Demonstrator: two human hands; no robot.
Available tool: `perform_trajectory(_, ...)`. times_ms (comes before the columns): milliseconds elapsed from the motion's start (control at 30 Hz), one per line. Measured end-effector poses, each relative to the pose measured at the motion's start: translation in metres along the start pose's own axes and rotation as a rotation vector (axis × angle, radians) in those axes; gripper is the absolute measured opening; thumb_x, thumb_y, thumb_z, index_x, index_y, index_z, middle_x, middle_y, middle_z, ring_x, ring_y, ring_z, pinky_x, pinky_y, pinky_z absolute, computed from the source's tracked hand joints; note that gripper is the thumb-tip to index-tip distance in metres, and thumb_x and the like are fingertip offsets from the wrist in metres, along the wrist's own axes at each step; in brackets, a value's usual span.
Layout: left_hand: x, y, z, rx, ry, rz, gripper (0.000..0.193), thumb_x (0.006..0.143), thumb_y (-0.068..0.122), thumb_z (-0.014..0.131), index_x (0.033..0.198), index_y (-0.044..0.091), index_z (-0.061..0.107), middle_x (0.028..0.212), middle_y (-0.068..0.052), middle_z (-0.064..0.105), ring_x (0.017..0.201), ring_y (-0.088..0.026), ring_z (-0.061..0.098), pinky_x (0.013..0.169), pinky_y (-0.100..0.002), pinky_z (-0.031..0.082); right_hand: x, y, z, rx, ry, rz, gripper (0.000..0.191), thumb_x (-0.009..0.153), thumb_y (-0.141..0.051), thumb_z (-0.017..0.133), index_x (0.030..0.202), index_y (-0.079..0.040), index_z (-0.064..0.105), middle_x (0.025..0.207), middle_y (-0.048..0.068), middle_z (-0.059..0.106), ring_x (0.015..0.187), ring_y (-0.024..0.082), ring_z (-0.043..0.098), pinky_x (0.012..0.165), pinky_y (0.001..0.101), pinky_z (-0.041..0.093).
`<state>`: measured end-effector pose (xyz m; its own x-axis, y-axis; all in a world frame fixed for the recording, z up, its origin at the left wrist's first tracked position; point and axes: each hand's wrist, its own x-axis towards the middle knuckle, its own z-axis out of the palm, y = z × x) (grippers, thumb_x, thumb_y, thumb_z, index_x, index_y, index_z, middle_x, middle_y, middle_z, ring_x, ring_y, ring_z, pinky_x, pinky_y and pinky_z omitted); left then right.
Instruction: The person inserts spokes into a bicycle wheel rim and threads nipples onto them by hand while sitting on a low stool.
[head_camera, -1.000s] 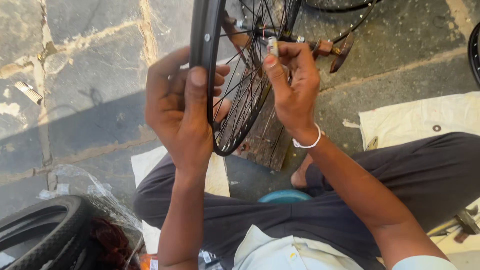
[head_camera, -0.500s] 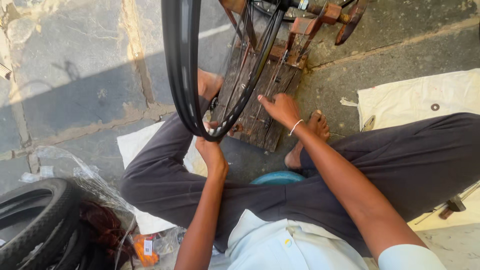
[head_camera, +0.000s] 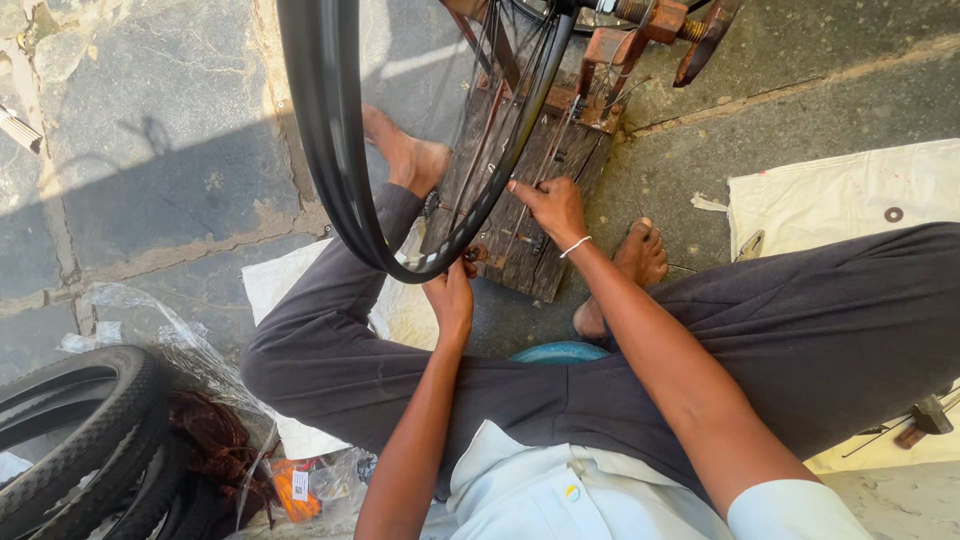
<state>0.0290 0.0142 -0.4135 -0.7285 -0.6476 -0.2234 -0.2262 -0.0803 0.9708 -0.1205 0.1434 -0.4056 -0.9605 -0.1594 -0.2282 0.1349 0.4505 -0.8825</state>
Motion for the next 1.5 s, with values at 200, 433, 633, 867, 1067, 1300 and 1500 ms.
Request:
perform_trajectory(200, 0.002, -0.002, 0.001, 0.034, 0.004, 0.002, 0.027, 0.105, 0.018, 0.058, 0.1, -0.003, 0.073, 0.071, -0.004, 0.063, 0.066, -0.011, 0.059, 0.062, -0.03, 0.05, 0.003, 0.003, 0.001, -0.005, -0.011, 0.064, 0.066, 0.081, -0.048, 0.084, 0.041, -0.009, 0.048, 0.039, -0.001, 0.04, 0.036, 0.01, 0.038, 0.038, 0.0319, 0.029)
perform_trajectory(433, -0.002, 0.005, 0.003, 0.309, 0.06, 0.246, 0.032, 0.098, 0.017, 0.065, 0.124, -0.002, 0.064, 0.096, -0.007, 0.071, 0.086, -0.014, 0.07, 0.074, -0.032, 0.054, 0.009, 0.011, 0.003, -0.018, -0.016, 0.048, 0.065, 0.083, -0.046, 0.083, 0.041, -0.011, 0.048, 0.039, -0.003, 0.04, 0.035, 0.01, 0.037, 0.037, 0.0311, 0.028)
perform_trajectory(633, -0.007, 0.02, 0.001, 0.165, -0.05, 0.541, 0.049, 0.099, 0.015, 0.075, 0.139, -0.004, 0.055, 0.122, -0.018, 0.067, 0.11, -0.021, 0.068, 0.096, -0.034, 0.055, 0.012, 0.017, 0.006, -0.019, -0.034, 0.06, 0.064, 0.083, -0.047, 0.083, 0.042, -0.014, 0.046, 0.038, -0.004, 0.038, 0.033, 0.009, 0.033, 0.035, 0.0301, 0.025)
perform_trajectory(867, -0.008, 0.022, -0.002, 0.063, -0.07, 0.466, 0.039, 0.1, 0.017, 0.073, 0.133, -0.003, 0.062, 0.108, -0.012, 0.074, 0.1, -0.015, 0.071, 0.091, -0.029, 0.056, 0.014, 0.019, 0.01, -0.031, -0.027, 0.073, 0.064, 0.083, -0.047, 0.084, 0.043, -0.014, 0.046, 0.039, -0.003, 0.039, 0.033, 0.009, 0.034, 0.035, 0.0296, 0.024)
perform_trajectory(1067, -0.006, 0.017, -0.005, 0.113, -0.036, 0.523, 0.039, 0.101, 0.02, 0.073, 0.131, -0.004, 0.064, 0.117, -0.014, 0.072, 0.107, -0.017, 0.069, 0.095, -0.03, 0.054, 0.013, 0.022, 0.013, 0.001, -0.031, 0.079, 0.063, 0.082, -0.046, 0.084, 0.042, -0.014, 0.048, 0.038, -0.003, 0.042, 0.033, 0.009, 0.037, 0.035, 0.0295, 0.026)
perform_trajectory(1300, -0.016, 0.041, -0.011, 0.139, -0.008, 0.487, 0.036, 0.1, 0.02, 0.073, 0.126, -0.004, 0.068, 0.108, -0.011, 0.074, 0.094, -0.014, 0.072, 0.082, -0.028, 0.058, 0.013, 0.02, 0.012, -0.021, -0.015, 0.063, 0.063, 0.081, -0.049, 0.084, 0.043, -0.008, 0.054, 0.039, 0.001, 0.046, 0.035, 0.01, 0.042, 0.037, 0.0313, 0.031)
perform_trajectory(1500, -0.026, 0.142, -0.036, 0.141, 0.176, 0.972, 0.022, 0.098, 0.016, 0.081, 0.109, 0.001, 0.069, 0.095, -0.011, 0.068, 0.088, -0.016, 0.064, 0.07, -0.025, 0.054, 0.012, 0.025, 0.013, -0.025, 0.003, 0.005, 0.061, 0.081, -0.05, 0.083, 0.045, -0.006, 0.059, 0.04, 0.001, 0.049, 0.035, 0.011, 0.046, 0.037, 0.032, 0.036)
